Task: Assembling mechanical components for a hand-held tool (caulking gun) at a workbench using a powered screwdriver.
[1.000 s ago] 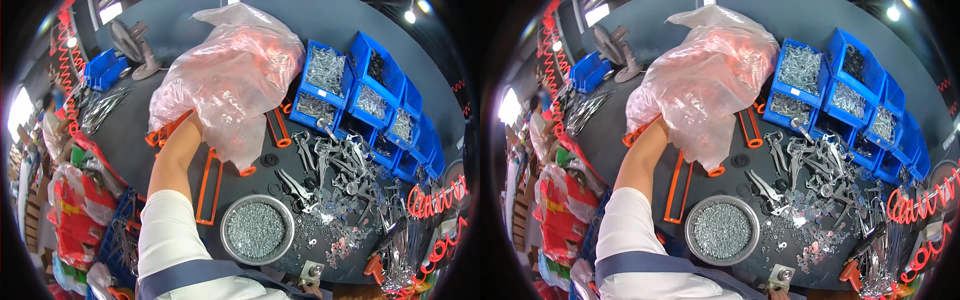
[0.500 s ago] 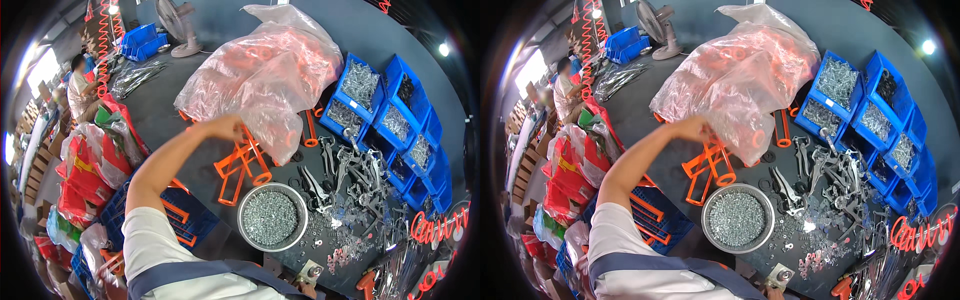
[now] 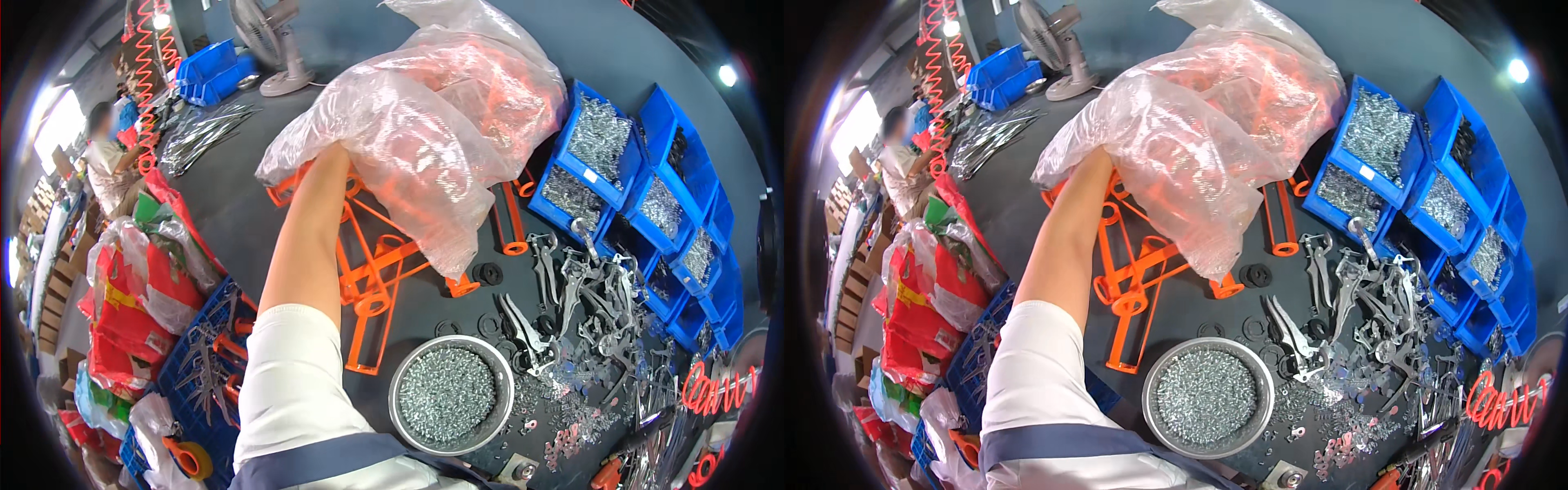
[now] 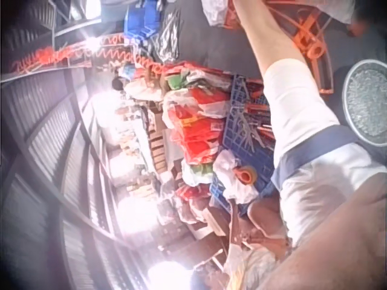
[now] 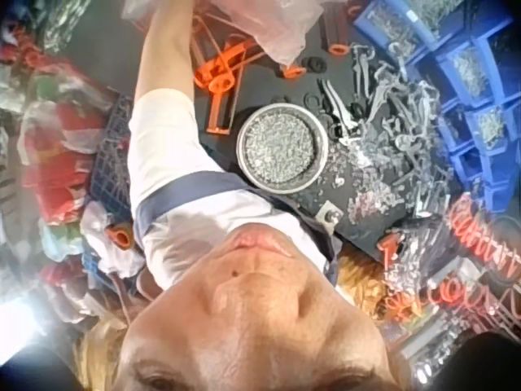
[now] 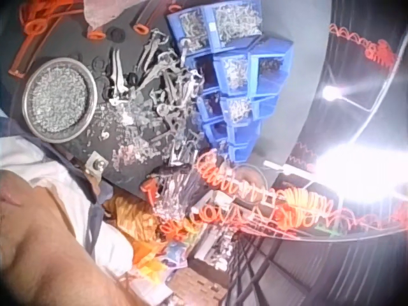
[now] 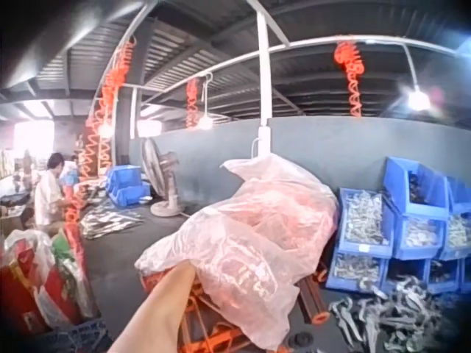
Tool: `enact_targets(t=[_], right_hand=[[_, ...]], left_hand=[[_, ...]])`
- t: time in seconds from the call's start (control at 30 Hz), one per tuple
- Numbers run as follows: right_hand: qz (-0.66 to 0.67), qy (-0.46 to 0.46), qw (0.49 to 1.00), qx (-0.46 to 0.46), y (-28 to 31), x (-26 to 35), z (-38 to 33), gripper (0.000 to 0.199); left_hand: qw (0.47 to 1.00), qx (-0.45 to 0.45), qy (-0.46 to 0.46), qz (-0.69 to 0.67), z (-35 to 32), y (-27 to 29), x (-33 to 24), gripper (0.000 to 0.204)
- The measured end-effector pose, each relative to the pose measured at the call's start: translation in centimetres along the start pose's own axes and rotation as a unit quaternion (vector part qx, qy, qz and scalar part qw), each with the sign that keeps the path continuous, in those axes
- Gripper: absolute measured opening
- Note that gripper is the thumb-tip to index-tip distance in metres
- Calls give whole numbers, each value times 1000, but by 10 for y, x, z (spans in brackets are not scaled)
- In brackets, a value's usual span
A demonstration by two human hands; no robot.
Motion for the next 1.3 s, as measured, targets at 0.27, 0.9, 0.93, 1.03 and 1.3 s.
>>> enact_targets(t=[0.27, 0.9, 0.93, 1.03, 1.3], right_hand=[[-7, -16, 998, -57, 31, 23, -18, 22], [45, -17, 993, -105, 93, 72, -37, 15], [51, -13, 993, -107, 95, 73, -36, 15], [149, -17, 982, -115, 109, 68, -35, 19], [194, -76, 964, -164, 144, -1, 47, 15]], left_hand=[[979, 164, 7, -118, -23, 17, -18, 58], [941, 104, -120, -298, -151, 90, -185, 63], [938, 110, -128, -302, -141, 85, -190, 63], [928, 340, -91, -124, -125, 77, -208, 53], [942, 298, -84, -129, -163, 196, -195, 45]])
Point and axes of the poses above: each hand's wrist, its own z-axis towards the middle knuckle, its own y-axis out of the back of the hand, x = y × z, the point moved 2 cm from there along z, towards the middle knuckle, and after that the axes turned 2 degrees about -z, right-handed, at the moved point
